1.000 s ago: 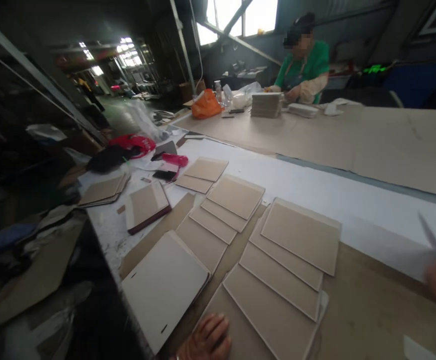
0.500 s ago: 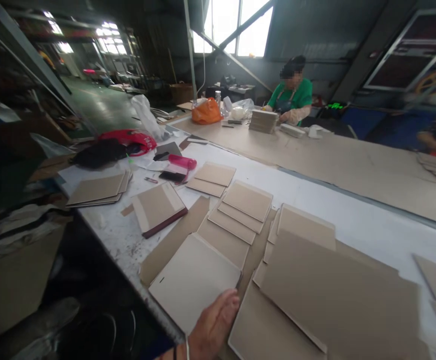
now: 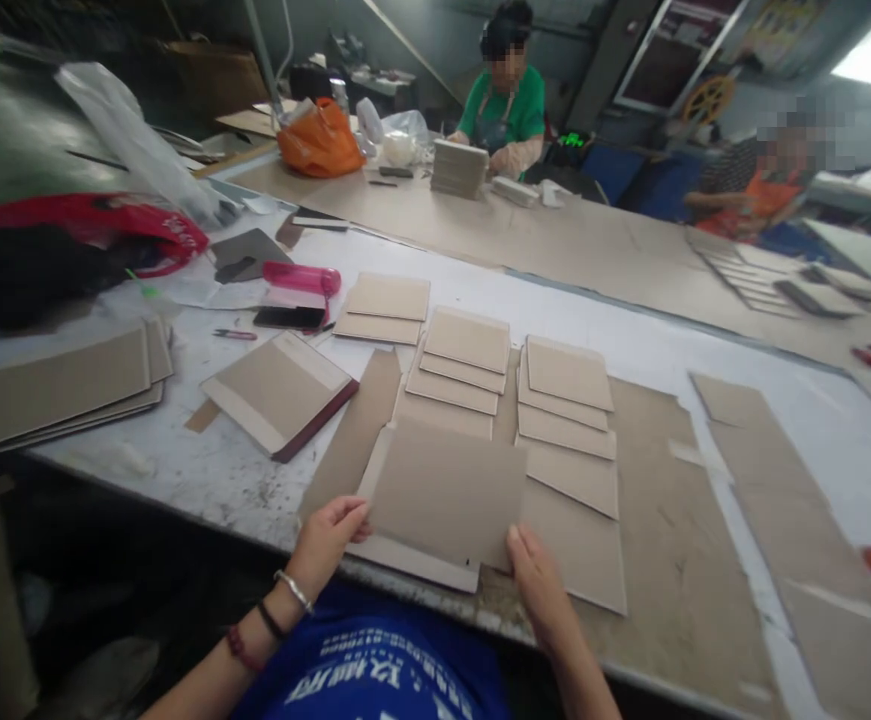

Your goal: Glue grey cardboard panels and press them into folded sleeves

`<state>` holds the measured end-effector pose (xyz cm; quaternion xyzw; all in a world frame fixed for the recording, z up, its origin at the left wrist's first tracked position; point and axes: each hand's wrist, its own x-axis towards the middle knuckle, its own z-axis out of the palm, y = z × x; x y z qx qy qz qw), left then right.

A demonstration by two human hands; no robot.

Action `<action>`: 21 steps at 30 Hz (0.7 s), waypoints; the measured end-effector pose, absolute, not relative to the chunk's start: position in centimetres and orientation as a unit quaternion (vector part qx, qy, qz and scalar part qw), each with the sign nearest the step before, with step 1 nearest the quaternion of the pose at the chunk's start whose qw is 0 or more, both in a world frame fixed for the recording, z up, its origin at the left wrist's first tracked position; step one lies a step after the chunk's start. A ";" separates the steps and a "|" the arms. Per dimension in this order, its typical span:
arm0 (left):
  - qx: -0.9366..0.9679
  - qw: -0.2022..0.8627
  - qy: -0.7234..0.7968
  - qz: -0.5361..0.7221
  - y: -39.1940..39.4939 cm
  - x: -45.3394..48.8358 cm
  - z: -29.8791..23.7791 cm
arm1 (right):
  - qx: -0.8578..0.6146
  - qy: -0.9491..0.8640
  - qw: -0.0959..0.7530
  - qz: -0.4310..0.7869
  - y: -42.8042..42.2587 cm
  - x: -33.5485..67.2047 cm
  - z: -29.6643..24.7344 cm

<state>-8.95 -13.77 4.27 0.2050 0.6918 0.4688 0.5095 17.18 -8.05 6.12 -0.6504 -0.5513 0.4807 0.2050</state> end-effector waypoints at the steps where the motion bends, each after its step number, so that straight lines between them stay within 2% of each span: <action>1: 0.212 0.514 0.693 0.459 -13.9 -9.7 4.0 | -0.648 -0.565 0.187 0.475 -8.3 16.7 5.9; 9: 0.300 0.504 0.722 0.367 -14.8 -12.0 2.4 | -0.633 -0.688 0.092 0.344 -9.7 15.7 3.3; 16: 0.369 0.483 0.736 0.297 -15.1 -12.9 1.7 | -0.657 -0.703 -0.079 0.261 -9.9 14.6 4.5; 21: 0.414 0.469 0.737 0.256 -15.0 -13.3 1.3 | -0.662 -0.700 -0.142 0.226 -10.0 14.0 5.2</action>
